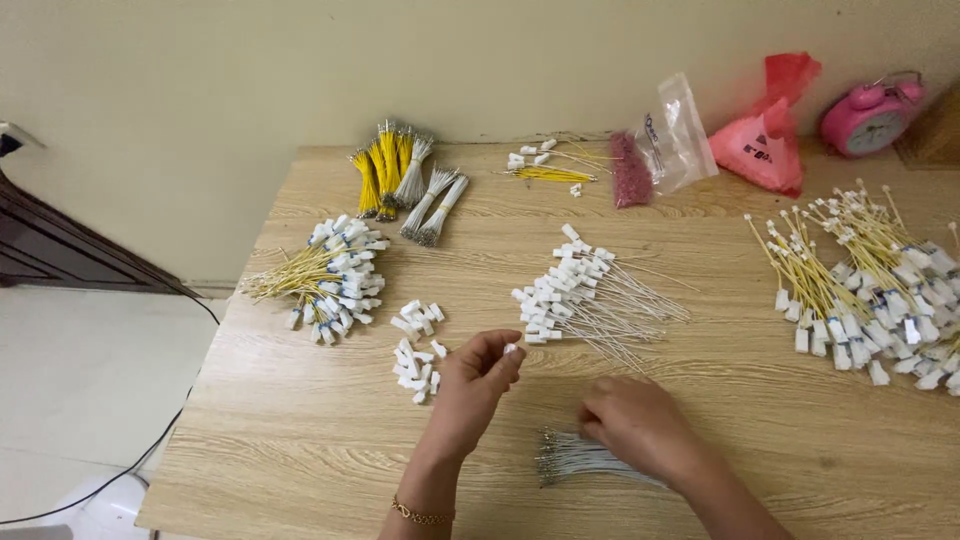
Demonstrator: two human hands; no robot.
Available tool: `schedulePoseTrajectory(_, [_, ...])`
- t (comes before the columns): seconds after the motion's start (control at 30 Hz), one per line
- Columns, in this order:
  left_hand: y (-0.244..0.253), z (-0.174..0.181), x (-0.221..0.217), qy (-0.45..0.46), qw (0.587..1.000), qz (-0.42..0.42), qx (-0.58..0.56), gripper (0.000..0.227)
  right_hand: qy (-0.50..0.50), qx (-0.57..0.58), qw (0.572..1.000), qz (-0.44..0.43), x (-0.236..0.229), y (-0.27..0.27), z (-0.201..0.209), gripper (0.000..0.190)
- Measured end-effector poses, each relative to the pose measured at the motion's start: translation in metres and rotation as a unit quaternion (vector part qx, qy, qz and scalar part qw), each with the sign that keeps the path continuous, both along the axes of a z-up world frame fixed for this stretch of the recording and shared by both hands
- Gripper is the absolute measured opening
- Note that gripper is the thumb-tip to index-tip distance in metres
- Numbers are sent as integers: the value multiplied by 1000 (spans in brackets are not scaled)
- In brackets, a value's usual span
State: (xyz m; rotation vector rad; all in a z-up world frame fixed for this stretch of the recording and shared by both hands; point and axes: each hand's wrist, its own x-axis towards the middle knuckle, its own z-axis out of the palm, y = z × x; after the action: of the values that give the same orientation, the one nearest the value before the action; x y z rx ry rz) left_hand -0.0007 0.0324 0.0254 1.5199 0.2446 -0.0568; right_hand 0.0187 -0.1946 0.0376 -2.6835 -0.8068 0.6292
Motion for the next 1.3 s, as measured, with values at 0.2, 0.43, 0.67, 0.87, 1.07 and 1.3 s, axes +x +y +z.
schedulePoseTrajectory(0.2, [-7, 6, -2, 38, 995, 4, -93, 27, 43, -51, 998, 4, -2, 9, 2, 16])
schedulePoseTrajectory(0.43, [-11, -3, -3, 25, 990, 8, -141, 26, -9, 27, 999, 19, 3, -5, -6, 17])
schedulePoseTrajectory(0.67, [-16, -10, -3, 39, 983, 20, -179, 30, 92, 182, 969, -141, 16, -17, 11, 17])
schedulePoseTrajectory(0.87, [-27, -11, -3, 30, 967, 11, -251, 26, -15, 323, 936, -137, 20, -8, 27, 17])
schedulePoseTrajectory(1.07, [-37, -11, -4, 12, 971, -16, -240, 24, -14, 296, 945, -141, 19, 3, 33, 18])
schedulePoseTrajectory(1.3, [-38, -5, -5, 30, 974, -1, -224, 22, -9, 389, 901, -191, 19, 9, 29, 23])
